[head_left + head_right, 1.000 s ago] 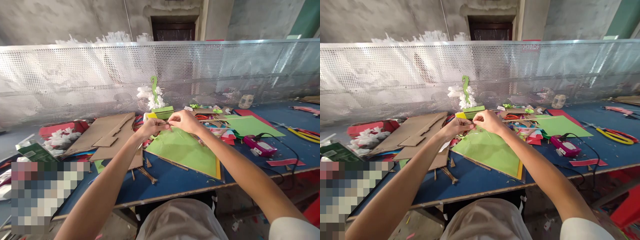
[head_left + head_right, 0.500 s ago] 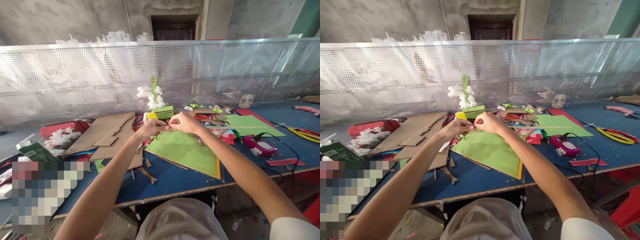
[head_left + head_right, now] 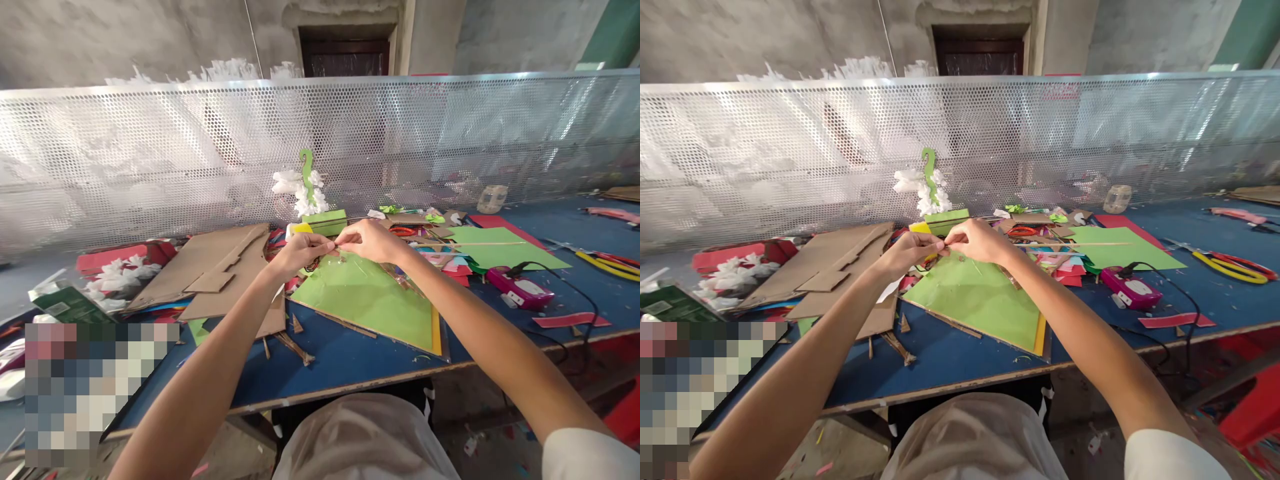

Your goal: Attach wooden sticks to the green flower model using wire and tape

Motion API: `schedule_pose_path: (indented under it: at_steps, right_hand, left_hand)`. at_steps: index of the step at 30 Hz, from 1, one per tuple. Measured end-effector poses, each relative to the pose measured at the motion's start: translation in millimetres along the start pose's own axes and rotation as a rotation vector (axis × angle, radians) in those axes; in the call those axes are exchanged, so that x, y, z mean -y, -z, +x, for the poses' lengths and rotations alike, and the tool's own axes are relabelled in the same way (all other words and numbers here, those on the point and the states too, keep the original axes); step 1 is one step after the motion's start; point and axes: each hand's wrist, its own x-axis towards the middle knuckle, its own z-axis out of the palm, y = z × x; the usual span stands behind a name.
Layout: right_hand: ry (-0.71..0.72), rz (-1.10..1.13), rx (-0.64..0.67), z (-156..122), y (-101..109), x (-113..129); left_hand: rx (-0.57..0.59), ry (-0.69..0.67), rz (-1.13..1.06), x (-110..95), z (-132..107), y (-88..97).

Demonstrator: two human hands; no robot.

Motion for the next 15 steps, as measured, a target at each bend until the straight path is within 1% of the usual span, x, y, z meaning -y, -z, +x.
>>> schedule_pose_path:
  at_steps: [3, 6, 10, 15]
  right_hand:
    - [-0.014, 0.027, 0.028, 0.3, 3.7, -3.3]
    - [-0.026, -0.014, 0.02, -0.7, 5.9, -1.4]
    - [-0.013, -0.068, 0.001, -2.4, 5.9, 4.1]
    - [-0.014, -0.093, -0.005, -2.5, 4.0, 4.9]
  left_hand:
    - [0.001, -0.014, 0.008, 1.0, 0.0, 1.8]
    - [-0.016, -0.009, -0.019, 0.6, 0.3, 1.7]
    - [-0.05, 0.039, -0.087, -0.4, 1.4, -0.9]
    - [-0.059, 0.076, -0.122, -2.9, 1.4, -2.5]
